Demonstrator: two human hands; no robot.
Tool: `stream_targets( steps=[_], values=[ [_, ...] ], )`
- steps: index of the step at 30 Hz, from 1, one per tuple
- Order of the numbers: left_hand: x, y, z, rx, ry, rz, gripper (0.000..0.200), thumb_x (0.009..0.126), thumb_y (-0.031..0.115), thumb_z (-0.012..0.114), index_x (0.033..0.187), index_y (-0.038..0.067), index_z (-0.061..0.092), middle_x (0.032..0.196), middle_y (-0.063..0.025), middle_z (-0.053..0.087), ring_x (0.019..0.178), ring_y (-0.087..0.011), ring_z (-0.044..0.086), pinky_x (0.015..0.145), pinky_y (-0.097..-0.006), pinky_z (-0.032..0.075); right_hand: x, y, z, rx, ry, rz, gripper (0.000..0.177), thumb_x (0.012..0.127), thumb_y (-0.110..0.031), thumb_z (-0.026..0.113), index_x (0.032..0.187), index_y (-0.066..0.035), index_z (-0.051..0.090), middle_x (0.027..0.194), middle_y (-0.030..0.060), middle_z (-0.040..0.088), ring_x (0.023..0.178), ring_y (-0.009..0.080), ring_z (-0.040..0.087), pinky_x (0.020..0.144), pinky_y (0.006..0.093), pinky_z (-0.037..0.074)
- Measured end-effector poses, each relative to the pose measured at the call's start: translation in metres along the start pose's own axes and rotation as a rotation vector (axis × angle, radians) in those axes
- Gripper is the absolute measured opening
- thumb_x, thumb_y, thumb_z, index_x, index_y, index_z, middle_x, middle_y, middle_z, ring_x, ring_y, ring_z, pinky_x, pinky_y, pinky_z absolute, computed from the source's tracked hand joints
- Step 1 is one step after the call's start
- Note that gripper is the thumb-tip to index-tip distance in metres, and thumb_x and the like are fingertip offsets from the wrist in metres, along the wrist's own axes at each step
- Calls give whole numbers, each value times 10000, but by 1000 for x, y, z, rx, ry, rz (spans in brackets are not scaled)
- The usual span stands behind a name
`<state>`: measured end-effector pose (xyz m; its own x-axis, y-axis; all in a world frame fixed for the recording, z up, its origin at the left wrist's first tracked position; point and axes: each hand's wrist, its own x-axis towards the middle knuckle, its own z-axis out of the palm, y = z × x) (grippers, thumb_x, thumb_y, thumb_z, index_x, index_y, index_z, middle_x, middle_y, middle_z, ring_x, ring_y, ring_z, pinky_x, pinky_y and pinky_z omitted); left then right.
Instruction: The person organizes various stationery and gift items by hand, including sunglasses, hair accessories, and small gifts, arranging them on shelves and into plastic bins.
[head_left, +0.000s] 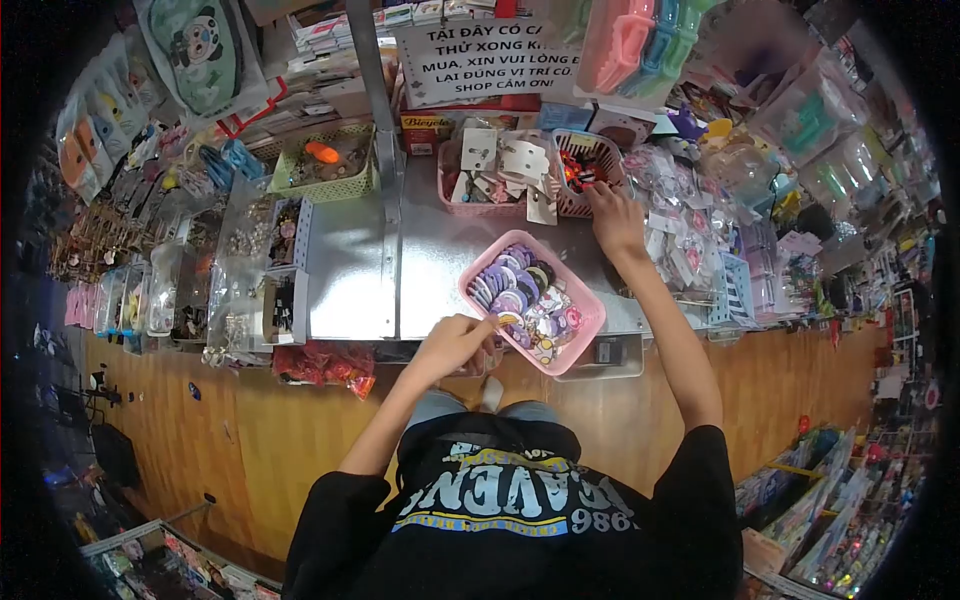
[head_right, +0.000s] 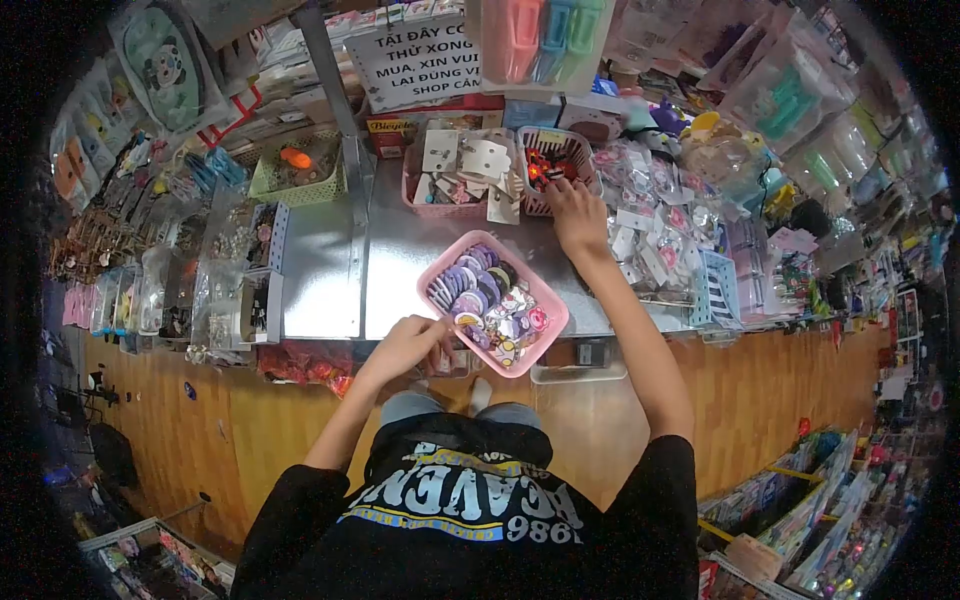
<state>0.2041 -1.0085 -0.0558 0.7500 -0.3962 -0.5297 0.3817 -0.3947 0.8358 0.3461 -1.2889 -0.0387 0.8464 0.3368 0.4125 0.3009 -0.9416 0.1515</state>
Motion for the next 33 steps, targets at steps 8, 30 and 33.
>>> stream_targets(
  steps=[8,30,33],
  values=[
    [36,-14,-11,30,362,288,383,916,344,513,887,-34,570,701,-136,638,643,-217,647,621,-327,496,-7,0,-54,112,186,46,247,718,-11,595,951,-90,595,974,75,606,904,282,587,691,406,496],
    [-79,-60,-122,-716,745,510,492,978,291,384,1345,-36,381,1300,-124,475,1227,-188,441,1060,-326,297,24,-296,-79,346,94,-546,272,680,-125,583,940,-46,584,811,38,528,725,180,563,601,294,480],
    [-81,-68,-143,-672,704,514,489,972,304,403,1325,-34,400,1272,-132,490,1192,-179,466,1042,-322,322,29,-306,-53,364,110,-603,203,692,-131,582,877,-49,584,803,29,533,732,157,555,621,272,466]
  ],
)
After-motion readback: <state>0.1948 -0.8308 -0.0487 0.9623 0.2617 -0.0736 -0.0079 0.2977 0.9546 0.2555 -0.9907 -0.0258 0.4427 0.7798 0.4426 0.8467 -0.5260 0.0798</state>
